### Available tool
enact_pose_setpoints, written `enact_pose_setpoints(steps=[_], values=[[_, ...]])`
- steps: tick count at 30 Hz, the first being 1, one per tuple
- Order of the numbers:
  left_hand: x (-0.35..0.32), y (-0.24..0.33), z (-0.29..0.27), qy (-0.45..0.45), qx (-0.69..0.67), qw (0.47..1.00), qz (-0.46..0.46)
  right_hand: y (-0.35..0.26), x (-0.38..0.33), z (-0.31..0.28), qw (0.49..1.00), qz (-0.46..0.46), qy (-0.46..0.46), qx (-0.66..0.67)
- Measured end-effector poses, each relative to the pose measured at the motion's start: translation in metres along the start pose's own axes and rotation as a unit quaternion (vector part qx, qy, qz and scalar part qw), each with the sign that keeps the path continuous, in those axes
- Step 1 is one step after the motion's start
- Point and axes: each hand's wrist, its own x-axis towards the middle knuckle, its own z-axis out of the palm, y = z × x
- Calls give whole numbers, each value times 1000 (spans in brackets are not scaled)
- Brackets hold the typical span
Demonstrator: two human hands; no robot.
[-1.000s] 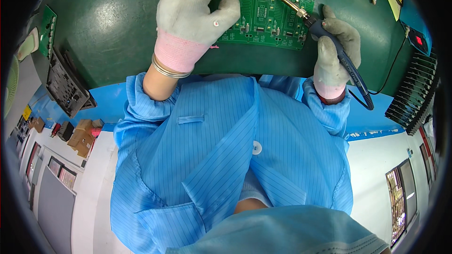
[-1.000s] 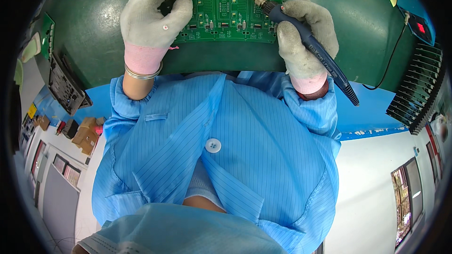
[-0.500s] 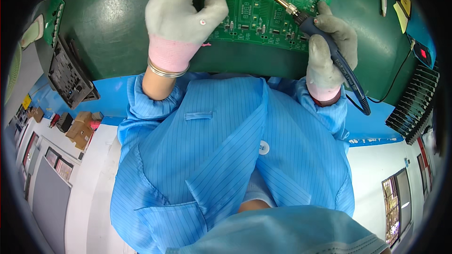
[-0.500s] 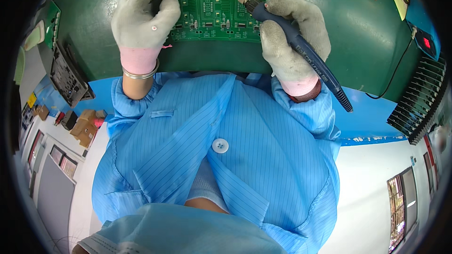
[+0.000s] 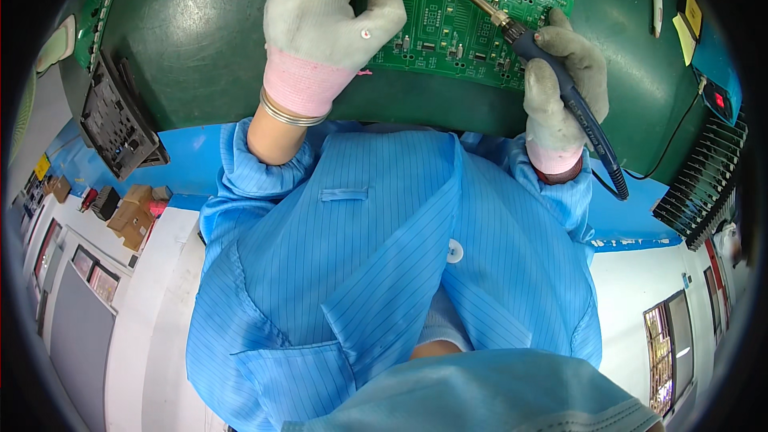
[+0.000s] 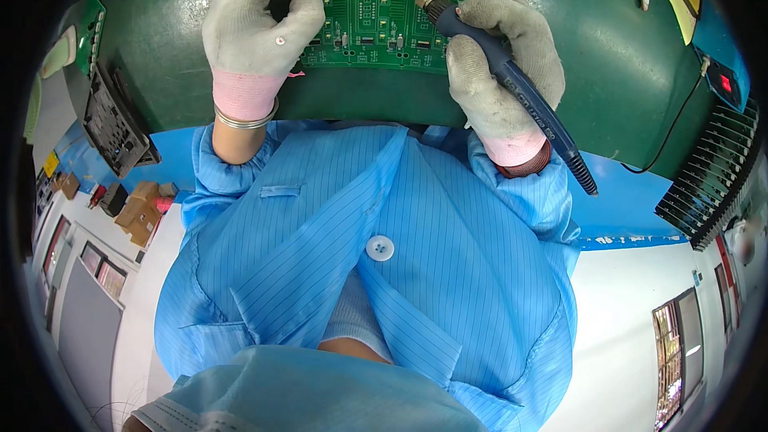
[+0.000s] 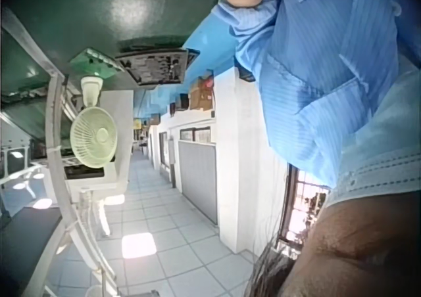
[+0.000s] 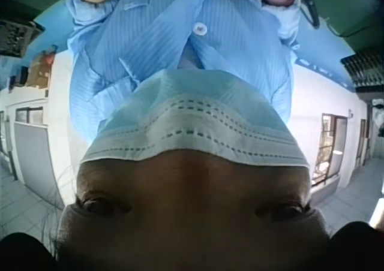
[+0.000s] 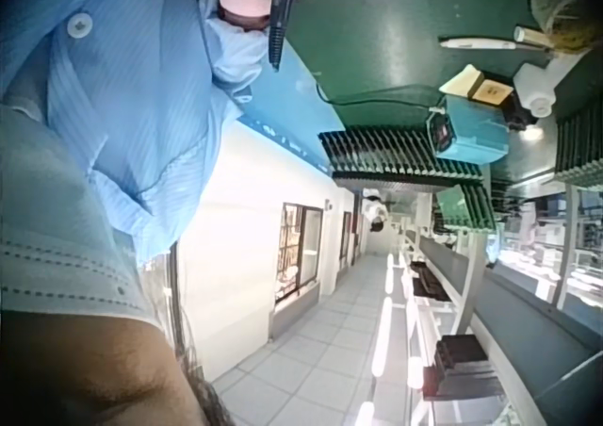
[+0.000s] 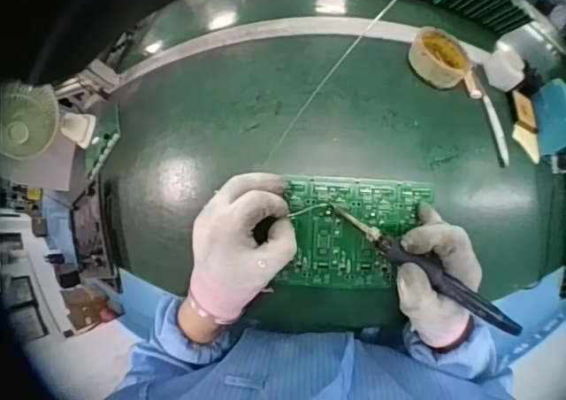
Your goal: Soldering electronic components onto a green circuit board at a manual assembly station.
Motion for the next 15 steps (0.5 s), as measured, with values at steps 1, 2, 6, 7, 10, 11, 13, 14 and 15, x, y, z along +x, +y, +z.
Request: enact_pose_setpoints(steps=[1, 2, 6, 7, 10, 11, 13, 14, 15], values=[[0, 0, 0, -2, -3, 1000, 3, -1, -1, 0, 1000, 11, -1, 10], [-1, 0, 1, -3, -6, 1000, 6, -2, -2, -1, 1000, 11, -1, 10], [0, -3, 2, 14, -12, 999, 35, -3, -5, -4, 999, 33, -7, -30], [0, -2, -1, 15, -13, 1000, 24, -2, -5, -5, 997, 36, -13, -63], [-1, -5, -10, 35, -21, 999, -16, 4, -5, -2, 993, 9, 53, 103], [-1, -7, -13, 53, -29, 997, -45, 1, -4, -1, 990, 10, 48, 134], [0, -9, -19, 43, 6, 998, -38, -4, -1, 10, 991, 2, 48, 124], [1, -9, -22, 33, 40, 998, -31, -7, 2, 17, 992, -6, 48, 114], [2, -8, -24, 29, 38, 998, -27, -18, 2, 21, 993, 44, 34, 102]])
